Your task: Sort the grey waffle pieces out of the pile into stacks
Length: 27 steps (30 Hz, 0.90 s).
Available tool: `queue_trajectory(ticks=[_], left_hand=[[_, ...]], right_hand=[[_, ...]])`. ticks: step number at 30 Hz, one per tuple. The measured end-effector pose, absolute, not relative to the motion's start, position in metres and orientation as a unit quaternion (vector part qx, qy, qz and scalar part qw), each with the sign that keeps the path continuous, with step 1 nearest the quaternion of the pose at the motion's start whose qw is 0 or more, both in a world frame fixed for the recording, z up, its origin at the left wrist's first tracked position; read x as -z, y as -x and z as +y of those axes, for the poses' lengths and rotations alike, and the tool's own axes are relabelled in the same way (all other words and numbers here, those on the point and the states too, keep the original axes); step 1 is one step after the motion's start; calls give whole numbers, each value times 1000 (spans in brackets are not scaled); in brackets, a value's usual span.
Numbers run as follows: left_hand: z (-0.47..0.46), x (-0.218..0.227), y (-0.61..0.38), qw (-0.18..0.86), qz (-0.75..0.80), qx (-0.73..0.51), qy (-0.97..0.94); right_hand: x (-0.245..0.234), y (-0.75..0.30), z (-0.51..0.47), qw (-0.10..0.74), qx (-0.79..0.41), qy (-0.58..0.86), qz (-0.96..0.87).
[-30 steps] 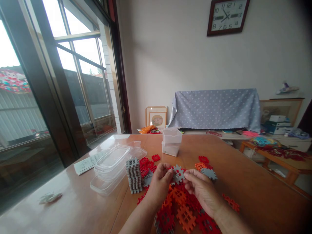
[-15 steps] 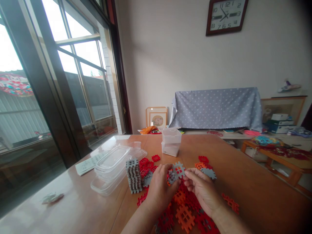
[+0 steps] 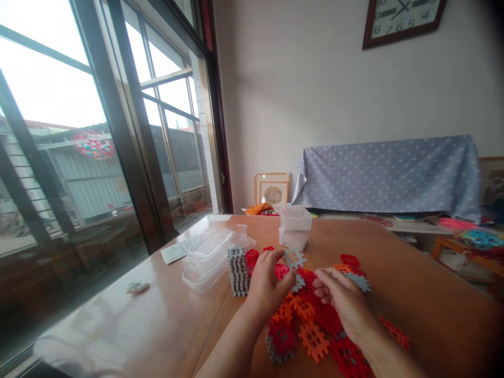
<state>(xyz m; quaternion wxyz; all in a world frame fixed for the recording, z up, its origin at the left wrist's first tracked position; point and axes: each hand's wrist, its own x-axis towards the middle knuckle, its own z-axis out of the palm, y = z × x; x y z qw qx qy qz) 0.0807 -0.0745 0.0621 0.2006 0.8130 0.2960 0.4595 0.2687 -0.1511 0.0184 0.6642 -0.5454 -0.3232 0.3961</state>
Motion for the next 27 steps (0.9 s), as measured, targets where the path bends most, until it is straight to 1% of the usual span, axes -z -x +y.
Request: queue_trajectory(ticks=[9,14,19,23,27], left_hand=[[-49,-115,-11,219,354,-463,-783],[-23,-132,37,200,406,-440,-775],[-11,-127,56,202,434,-391,-786],[-6,-116,57,221,454,-371,-779],[-2,-109,57,205,466,-366,-779]], right_hand=[[-8,-277,-145,657,-358,571,-338],[-5,-279,-144,649,-348,579,-350],[-3,-281,-143,642,-343,587,-355],[-3,-282,-143,638,-341,591,-356],[-3,-281,-145,638,-335,590,-363]])
